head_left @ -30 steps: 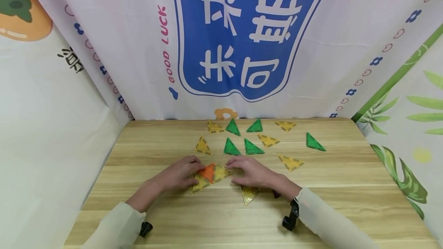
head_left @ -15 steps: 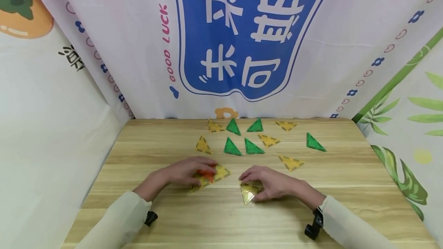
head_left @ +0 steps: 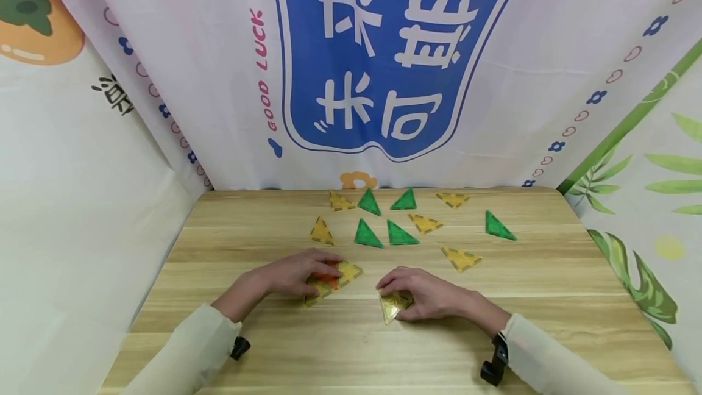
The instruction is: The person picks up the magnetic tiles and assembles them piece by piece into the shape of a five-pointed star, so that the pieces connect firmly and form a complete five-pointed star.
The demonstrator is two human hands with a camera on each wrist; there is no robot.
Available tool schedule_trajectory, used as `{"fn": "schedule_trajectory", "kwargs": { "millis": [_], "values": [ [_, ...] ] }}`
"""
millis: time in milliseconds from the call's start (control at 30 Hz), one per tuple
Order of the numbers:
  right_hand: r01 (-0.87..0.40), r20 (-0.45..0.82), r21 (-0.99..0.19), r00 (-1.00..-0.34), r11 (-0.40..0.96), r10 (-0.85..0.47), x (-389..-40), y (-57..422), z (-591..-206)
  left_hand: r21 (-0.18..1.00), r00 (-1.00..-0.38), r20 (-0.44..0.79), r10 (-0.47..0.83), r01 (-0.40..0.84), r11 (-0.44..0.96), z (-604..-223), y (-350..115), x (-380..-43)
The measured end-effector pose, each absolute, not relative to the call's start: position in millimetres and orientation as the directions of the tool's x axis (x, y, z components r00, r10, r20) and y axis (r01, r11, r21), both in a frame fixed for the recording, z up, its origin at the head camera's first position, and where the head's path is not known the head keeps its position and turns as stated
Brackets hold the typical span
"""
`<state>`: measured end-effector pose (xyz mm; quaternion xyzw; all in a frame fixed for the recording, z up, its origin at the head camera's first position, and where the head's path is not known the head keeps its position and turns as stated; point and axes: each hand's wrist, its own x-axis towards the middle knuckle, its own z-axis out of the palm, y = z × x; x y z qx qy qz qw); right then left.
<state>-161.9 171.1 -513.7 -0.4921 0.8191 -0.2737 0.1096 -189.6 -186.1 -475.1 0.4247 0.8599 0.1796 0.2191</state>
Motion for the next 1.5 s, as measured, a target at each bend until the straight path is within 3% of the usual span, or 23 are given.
{"fn": "schedule_trajectory", "kwargs": {
  "millis": [300,433,767,1100,1267,1500],
  "values": [
    [-0.680,0.152,-0.586,-0.627,0.441,-0.764,-169.0,159.4,-520.3,0.482,-0.615,-0.132,0.777,0.645,0.593,-483.3,-189.7,-182.1],
    [-0.676,0.173,-0.570,-0.655,0.467,-0.736,-174.2,151.2,-522.8,0.486,-0.625,-0.085,0.776,0.654,0.580,-486.1,-187.7,-178.2],
    [-0.682,0.180,-0.531,-0.671,0.503,-0.719,-188.5,126.7,-521.1,0.488,-0.648,-0.035,0.761,0.654,0.578,-490.1,-178.0,-170.8],
    [-0.676,0.146,-0.524,-0.672,0.519,-0.726,-195.3,110.6,-519.7,0.479,-0.680,-0.061,0.731,0.622,0.619,-493.9,-169.5,-166.4],
    [-0.667,0.156,-0.547,-0.674,0.505,-0.722,-194.0,119.9,-514.5,0.450,-0.687,-0.075,0.723,0.623,0.639,-494.1,-168.3,-165.7],
    [-0.686,0.184,-0.551,-0.655,0.475,-0.732,-189.6,154.7,-506.9,0.449,-0.637,-0.100,0.764,0.656,0.606,-490.8,-171.7,-170.1]
  ]
}}
